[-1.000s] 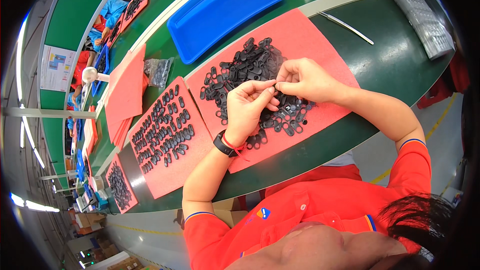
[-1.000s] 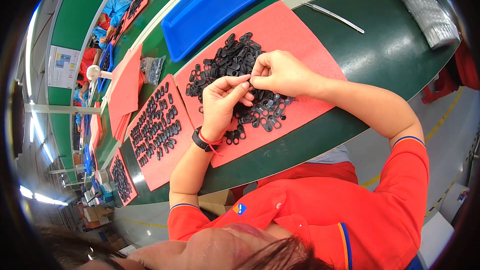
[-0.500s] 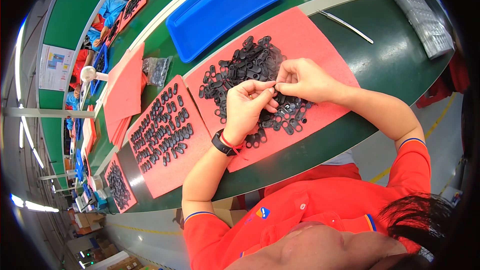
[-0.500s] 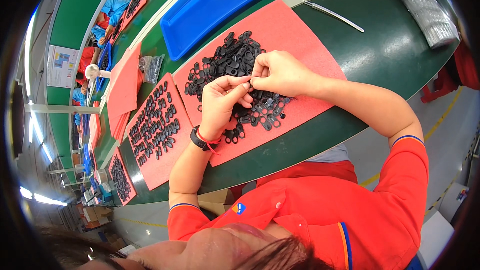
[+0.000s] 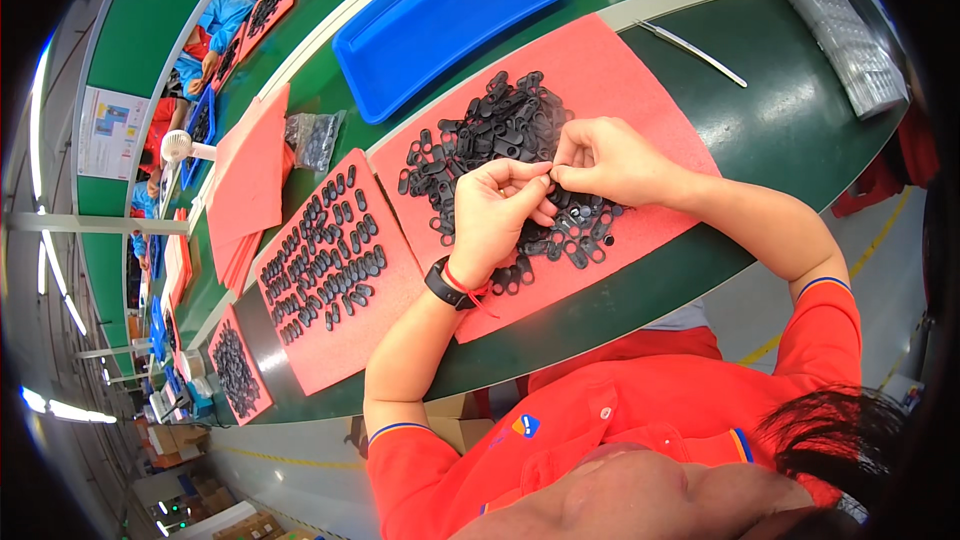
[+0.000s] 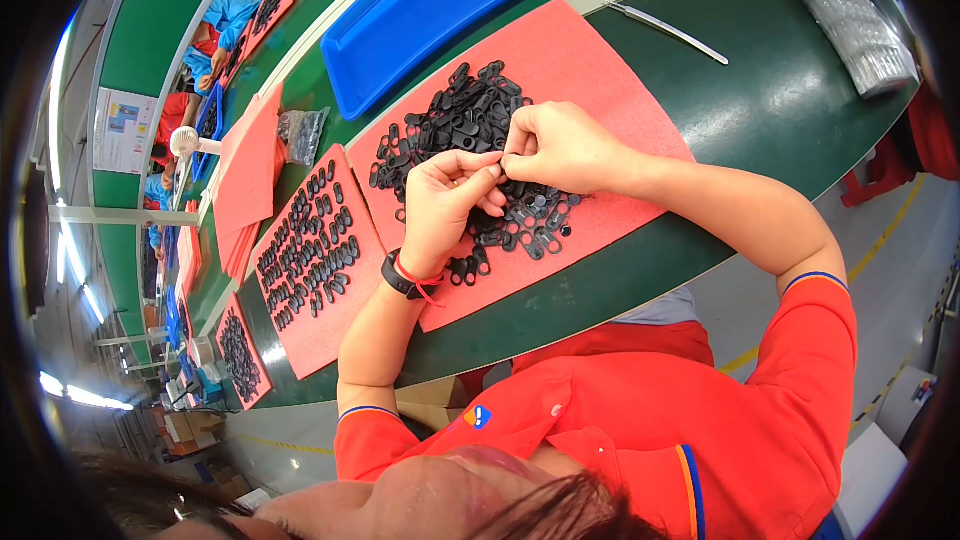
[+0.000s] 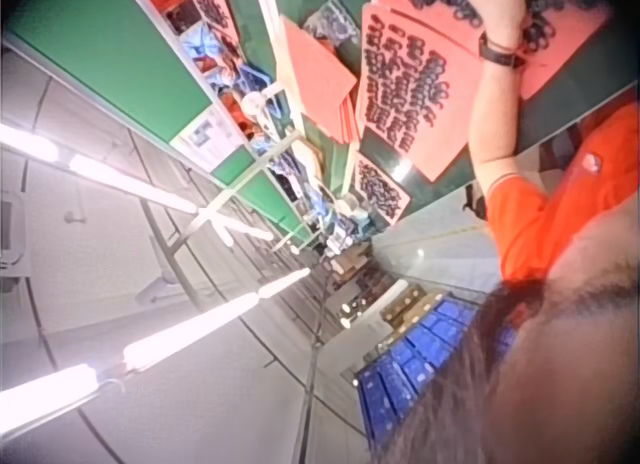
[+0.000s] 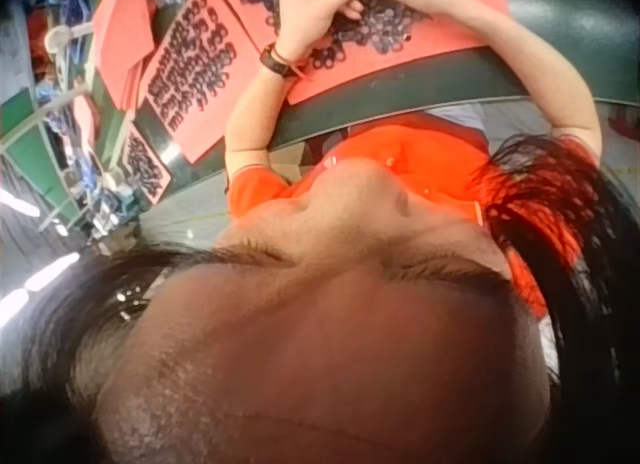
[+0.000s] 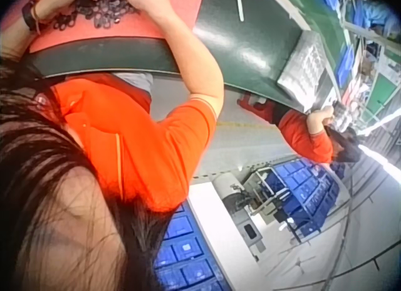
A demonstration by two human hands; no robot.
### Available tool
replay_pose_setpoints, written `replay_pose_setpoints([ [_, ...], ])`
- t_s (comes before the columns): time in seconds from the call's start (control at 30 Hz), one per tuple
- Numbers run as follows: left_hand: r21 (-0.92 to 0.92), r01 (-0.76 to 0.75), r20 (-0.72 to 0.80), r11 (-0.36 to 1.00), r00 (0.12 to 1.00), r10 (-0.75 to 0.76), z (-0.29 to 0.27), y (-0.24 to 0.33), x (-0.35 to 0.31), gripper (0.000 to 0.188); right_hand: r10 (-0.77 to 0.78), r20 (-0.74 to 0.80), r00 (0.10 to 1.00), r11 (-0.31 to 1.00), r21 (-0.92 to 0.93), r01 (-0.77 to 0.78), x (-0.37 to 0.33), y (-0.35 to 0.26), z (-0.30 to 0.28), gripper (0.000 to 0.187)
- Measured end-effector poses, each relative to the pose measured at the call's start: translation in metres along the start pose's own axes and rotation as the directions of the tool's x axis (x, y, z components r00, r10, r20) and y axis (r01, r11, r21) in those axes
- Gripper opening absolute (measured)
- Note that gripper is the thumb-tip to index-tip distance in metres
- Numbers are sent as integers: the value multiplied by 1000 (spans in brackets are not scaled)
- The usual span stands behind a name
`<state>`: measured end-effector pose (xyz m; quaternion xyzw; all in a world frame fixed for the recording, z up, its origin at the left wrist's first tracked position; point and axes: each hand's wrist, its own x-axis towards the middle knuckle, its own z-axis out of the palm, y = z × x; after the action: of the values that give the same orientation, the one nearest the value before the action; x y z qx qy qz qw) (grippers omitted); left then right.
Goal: The person assembles components by fitting small circular inserts into plastic tags by hand, places the tags on the foam pad, and then picks up a plastic bag containing additional components.
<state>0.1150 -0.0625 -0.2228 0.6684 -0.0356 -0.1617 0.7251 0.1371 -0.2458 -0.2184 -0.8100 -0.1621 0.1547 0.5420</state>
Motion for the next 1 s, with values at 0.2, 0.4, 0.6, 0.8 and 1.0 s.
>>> replay_pose_setpoints([
  [0.2,7,1,1,1000,1000,-1,0,0,0,14,-7,-18,1000,1000,26,8,0,1,1,15],
  [0.4,42,4,-1,999,1000,-3,-1,-1,-1,14,-44,-44,998,994,-99,40,-2,0,4,14],
  [0.6,-123,-31,-8,992,1000,30,-2,-2,2,20,83,126,989,929,349,-123,9,4,-10,15],
  [0.8,-103,-20,3,995,1000,20,-2,-1,3,19,82,120,989,950,290,-114,8,4,-8,16],
  [1.0,-77,-40,-7,996,999,39,-1,-2,3,16,86,93,992,970,217,-105,7,3,-4,14],
])
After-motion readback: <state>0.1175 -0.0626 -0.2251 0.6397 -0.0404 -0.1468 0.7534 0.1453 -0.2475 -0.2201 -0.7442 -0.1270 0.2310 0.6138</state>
